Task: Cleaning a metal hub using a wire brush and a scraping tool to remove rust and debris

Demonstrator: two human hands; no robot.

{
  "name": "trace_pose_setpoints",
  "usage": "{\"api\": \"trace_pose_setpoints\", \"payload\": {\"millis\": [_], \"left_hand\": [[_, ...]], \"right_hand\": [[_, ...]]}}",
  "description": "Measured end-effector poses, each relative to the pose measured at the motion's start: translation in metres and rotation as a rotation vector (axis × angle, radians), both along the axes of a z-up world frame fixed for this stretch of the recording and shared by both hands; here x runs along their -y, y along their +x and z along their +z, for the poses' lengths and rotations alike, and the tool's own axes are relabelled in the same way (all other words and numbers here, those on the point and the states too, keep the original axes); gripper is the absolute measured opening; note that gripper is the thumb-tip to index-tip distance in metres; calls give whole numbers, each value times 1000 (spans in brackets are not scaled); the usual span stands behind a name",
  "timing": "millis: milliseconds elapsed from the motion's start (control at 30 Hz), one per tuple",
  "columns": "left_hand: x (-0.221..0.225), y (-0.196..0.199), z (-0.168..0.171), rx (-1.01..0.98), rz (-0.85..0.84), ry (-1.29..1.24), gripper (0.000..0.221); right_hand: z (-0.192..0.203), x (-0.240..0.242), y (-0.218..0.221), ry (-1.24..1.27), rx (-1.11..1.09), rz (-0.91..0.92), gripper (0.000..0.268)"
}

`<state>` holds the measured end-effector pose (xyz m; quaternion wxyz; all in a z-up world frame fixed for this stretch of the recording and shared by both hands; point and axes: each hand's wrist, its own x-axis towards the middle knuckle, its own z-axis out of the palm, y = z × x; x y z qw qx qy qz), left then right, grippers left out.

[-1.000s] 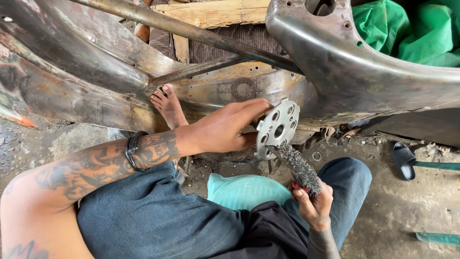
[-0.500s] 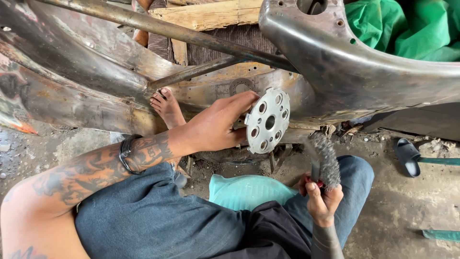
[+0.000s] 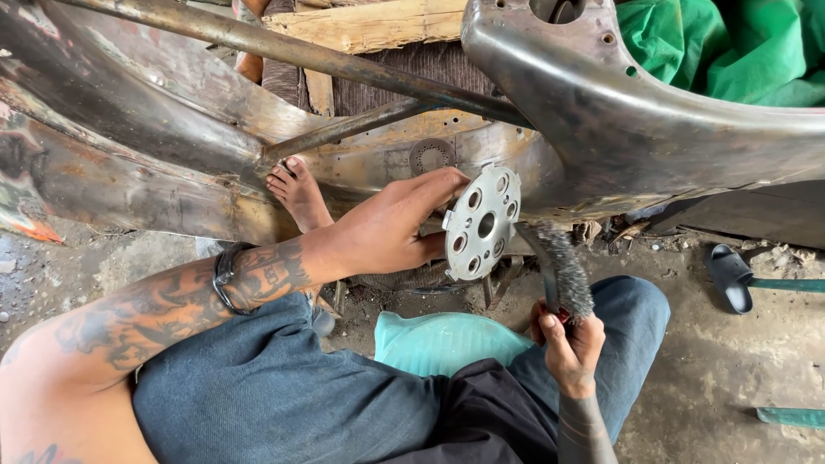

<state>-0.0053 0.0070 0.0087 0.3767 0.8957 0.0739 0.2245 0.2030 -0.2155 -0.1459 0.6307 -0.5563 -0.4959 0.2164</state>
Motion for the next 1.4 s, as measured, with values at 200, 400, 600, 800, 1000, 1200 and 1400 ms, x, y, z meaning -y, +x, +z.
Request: {"api": "trace_pose_setpoints", "payload": {"millis": [200,400,600,800,1000,1200,1400], "left_hand": [[1,1,-7,34,-45,31,40],[7,3,-14,-118,-71,68,50],[9,5,-14,-86,-120,60,39],[4,3,-22,-13,-105,92,52],[5,3,-5,-10,-100,1,43],[-3,5,-7,-77,-100,-9,37],[7,7,-2,-194,-157,-49,26]], "right_hand": [[-34,6,6,100,-165,-54,30],[-14,-3,-9,88,-139,-38,37],[9,-8,-20,-25,-14,-22,45],[0,-1,-24,165,-89,-1,31],[-43,4,-19,210,-212,-97,26],[-37,5,7,140,240,-201,41],[-55,-26,37,-51,196,-140,29]]}}
